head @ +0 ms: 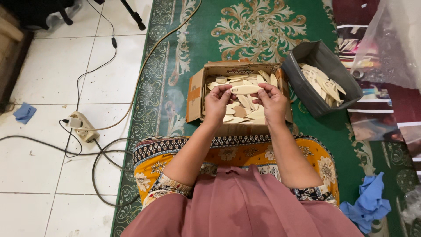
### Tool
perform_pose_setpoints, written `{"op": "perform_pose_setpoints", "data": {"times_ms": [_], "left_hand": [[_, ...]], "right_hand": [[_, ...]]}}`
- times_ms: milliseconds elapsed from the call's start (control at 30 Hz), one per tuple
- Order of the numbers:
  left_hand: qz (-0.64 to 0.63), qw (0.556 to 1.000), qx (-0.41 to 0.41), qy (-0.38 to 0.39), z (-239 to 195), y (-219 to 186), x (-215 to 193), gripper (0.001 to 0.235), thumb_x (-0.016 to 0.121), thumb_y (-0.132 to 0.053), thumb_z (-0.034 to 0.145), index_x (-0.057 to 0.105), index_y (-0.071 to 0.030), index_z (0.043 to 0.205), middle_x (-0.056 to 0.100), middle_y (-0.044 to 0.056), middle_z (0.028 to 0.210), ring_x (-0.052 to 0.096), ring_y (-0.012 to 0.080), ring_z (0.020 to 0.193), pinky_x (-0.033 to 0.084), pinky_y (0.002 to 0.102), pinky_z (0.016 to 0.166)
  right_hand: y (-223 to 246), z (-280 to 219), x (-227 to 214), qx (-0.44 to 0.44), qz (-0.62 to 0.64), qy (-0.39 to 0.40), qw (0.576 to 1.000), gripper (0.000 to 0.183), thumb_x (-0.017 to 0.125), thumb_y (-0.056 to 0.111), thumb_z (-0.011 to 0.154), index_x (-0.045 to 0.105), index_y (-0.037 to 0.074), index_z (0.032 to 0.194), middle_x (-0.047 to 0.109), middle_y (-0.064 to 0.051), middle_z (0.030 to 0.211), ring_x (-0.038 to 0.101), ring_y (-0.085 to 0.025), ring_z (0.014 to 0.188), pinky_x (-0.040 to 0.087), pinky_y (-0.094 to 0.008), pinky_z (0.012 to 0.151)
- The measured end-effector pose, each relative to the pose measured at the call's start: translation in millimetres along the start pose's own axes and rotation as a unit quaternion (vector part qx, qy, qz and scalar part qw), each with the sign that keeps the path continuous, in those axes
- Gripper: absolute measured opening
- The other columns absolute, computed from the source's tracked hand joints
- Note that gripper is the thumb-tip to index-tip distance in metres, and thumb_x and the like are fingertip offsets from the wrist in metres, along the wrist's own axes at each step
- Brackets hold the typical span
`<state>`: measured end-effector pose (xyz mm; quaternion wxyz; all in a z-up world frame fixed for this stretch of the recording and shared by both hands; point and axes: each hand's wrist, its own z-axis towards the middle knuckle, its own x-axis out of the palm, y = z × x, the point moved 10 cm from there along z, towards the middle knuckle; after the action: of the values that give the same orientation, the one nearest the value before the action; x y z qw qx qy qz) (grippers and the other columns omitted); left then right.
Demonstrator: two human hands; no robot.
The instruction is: The person sits on a rug and repeatedly picks up small, light-colored wooden pieces from a cardboard box, briefly inspects them, and places them into a gray plastic bin. The task involves handling the pieces one at a time and transferring them between containers.
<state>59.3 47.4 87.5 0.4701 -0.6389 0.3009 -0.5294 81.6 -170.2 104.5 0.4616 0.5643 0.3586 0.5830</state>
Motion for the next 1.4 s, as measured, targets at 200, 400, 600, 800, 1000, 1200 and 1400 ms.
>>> {"op": "perform_pose_setpoints", "data": {"times_ms": [200, 400, 600, 800, 1000, 1200, 1400], "left_hand": [[0.015, 1.0, -0.009, 0.002, 2.3, 3.7, -0.7, 0.021, 0.058, -0.002, 0.101, 0.068, -0.001, 0.119, 0.074, 0.013, 0.091, 0.075, 0.0153, 0.076, 0.061, 0.021, 0.062], [0.141, 0.989, -0.031, 0.018, 7.2, 53.7, -23.0, 0.015, 0.061, -0.006, 0.099, 0.073, -0.006, 0.108, 0.076, 0.011, 0.089, 0.072, 0.0143, 0.074, 0.057, 0.022, 0.06], [0.398, 0.893, -0.159, 0.138, -5.5, 81.0, 21.8, 0.017, 0.059, -0.009, 0.102, 0.071, -0.005, 0.113, 0.074, 0.009, 0.103, 0.061, 0.0158, 0.077, 0.053, 0.028, 0.068], [0.522, 0.826, -0.09, 0.192, 43.8, 169.8, 54.0, 0.019, 0.06, -0.021, 0.096, 0.074, -0.008, 0.095, 0.077, 0.012, 0.091, 0.071, 0.0323, 0.086, 0.052, 0.045, 0.069], [0.584, 0.785, -0.083, 0.188, 52.6, 193.3, 82.2, 0.044, 0.077, -0.033, 0.087, 0.062, -0.006, 0.119, 0.068, 0.021, 0.113, 0.069, 0.0427, 0.111, 0.058, 0.054, 0.095], [0.558, 0.807, -0.109, 0.159, 53.8, 214.9, 68.0, 0.047, 0.074, -0.02, 0.09, 0.051, -0.007, 0.128, 0.065, 0.019, 0.115, 0.068, 0.0416, 0.115, 0.056, 0.052, 0.101], [0.196, 0.961, -0.192, 0.041, 48.6, 212.2, 28.8, 0.039, 0.061, -0.002, 0.083, 0.062, -0.003, 0.122, 0.067, 0.008, 0.087, 0.068, 0.0182, 0.076, 0.06, 0.032, 0.065]], "right_hand": [[29.9, 0.1, -3.9, -0.005, -0.028, -0.03, 0.999, 0.019, 0.066, -0.001, 0.1, 0.067, 0.0, 0.119, 0.07, -0.013, 0.087, 0.076, -0.023, 0.074, 0.063, -0.026, 0.058], [-20.5, 60.0, -174.6, -0.047, -0.023, -0.22, 0.974, 0.028, 0.067, -0.008, 0.096, 0.063, 0.006, 0.12, 0.064, -0.013, 0.105, 0.08, -0.027, 0.077, 0.07, -0.03, 0.057], [-34.8, 60.6, -300.7, -0.001, -0.079, -0.436, 0.896, 0.023, 0.056, -0.004, 0.092, 0.066, 0.01, 0.107, 0.075, -0.009, 0.097, 0.082, -0.015, 0.071, 0.064, -0.024, 0.053], [-58.2, 60.1, -322.8, 0.029, -0.06, -0.477, 0.877, 0.017, 0.058, -0.002, 0.094, 0.064, 0.009, 0.105, 0.073, -0.01, 0.102, 0.084, -0.018, 0.078, 0.064, -0.026, 0.054], [-78.6, 86.0, -334.2, -0.012, -0.089, -0.402, 0.911, 0.042, 0.067, -0.002, 0.096, 0.054, 0.01, 0.134, 0.049, -0.01, 0.114, 0.069, -0.02, 0.097, 0.075, -0.026, 0.068], [-120.9, 108.7, -372.2, -0.008, -0.153, -0.365, 0.918, 0.055, 0.067, 0.001, 0.101, 0.048, 0.018, 0.15, 0.055, -0.024, 0.138, 0.072, -0.019, 0.111, 0.073, -0.021, 0.069], [-89.2, 102.9, -346.6, -0.088, -0.256, -0.359, 0.893, 0.061, 0.077, -0.006, 0.09, 0.053, 0.009, 0.143, 0.044, -0.029, 0.143, 0.061, -0.04, 0.127, 0.064, -0.031, 0.08]]}}
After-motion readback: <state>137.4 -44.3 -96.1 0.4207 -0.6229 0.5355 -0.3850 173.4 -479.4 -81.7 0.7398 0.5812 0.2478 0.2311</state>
